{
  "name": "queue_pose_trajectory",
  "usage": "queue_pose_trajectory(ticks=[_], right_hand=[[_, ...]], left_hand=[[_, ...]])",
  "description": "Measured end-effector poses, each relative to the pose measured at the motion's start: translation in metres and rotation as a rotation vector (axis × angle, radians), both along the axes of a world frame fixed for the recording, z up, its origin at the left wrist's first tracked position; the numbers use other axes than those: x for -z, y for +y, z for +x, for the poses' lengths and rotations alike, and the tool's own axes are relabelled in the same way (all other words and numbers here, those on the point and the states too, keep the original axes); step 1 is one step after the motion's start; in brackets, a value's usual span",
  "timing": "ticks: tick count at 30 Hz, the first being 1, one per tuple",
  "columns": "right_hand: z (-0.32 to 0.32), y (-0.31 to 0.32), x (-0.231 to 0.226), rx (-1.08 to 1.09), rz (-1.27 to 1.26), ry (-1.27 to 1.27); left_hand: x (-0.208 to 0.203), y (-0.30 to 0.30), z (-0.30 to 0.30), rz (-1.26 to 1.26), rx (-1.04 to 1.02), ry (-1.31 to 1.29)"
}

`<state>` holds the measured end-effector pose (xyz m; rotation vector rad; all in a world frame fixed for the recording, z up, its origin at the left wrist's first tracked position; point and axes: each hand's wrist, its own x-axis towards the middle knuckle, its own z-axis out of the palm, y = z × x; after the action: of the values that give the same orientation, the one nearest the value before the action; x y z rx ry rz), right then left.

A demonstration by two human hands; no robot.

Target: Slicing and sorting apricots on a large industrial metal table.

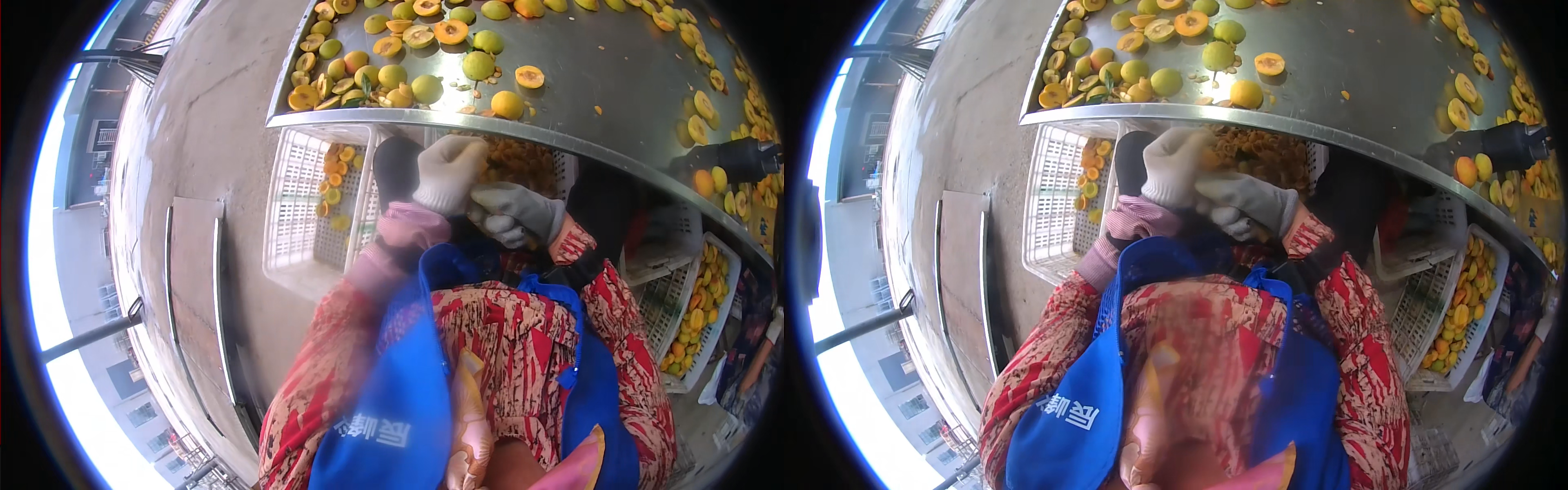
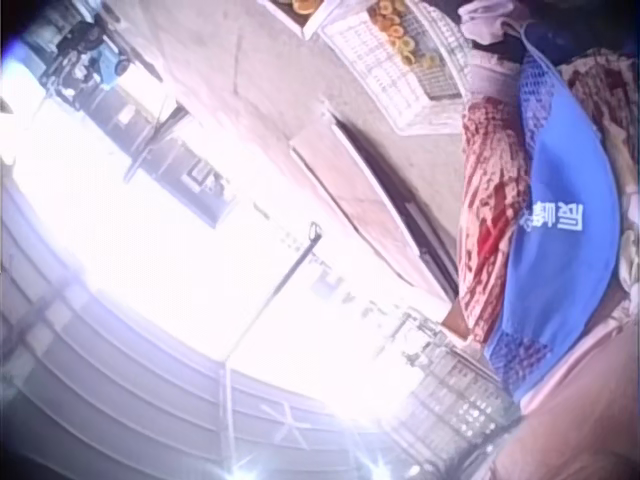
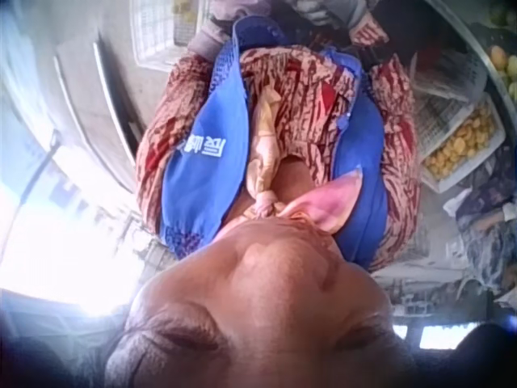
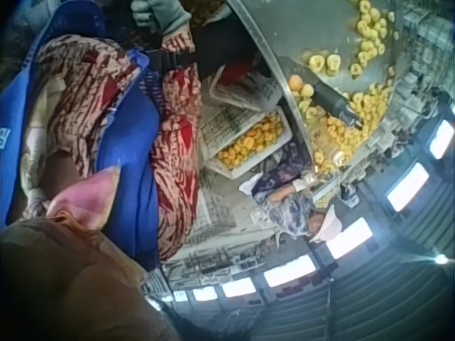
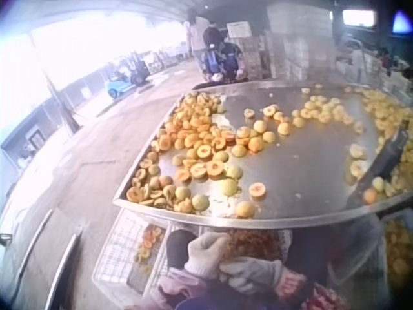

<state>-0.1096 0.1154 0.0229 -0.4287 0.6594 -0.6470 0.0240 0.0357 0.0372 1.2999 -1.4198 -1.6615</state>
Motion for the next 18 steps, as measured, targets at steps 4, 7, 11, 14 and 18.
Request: queue_pose_trajectory(ticks=[4, 7, 11, 14, 18], right_hand=[[-0.001, 0.002, 0.009, -0.098, 0.11, -0.123], [-0.006, 0.005, 0.017, -0.12, 0.153, -0.342], [-0.002, 0.005, 0.016, -0.048, 0.196, -0.429], [-0.007, 0.009, 0.014, -0.025, 0.136, -0.442], [0.008, 0.006, 0.017, -0.077, -0.025, -0.502]], left_hand=[[0.005, -0.017, 0.017, -0.843, 0.459, -0.141], [-0.004, -0.011, 0.005, 0.248, 0.291, -0.034], [0.01, -0.008, 0.001, 0.24, 0.17, 0.132], [0.006, -0.002, -0.008, 0.31, 0.052, 0.377], [0.037, -0.014, 0.016, 0.097, -0.122, 0.441]])
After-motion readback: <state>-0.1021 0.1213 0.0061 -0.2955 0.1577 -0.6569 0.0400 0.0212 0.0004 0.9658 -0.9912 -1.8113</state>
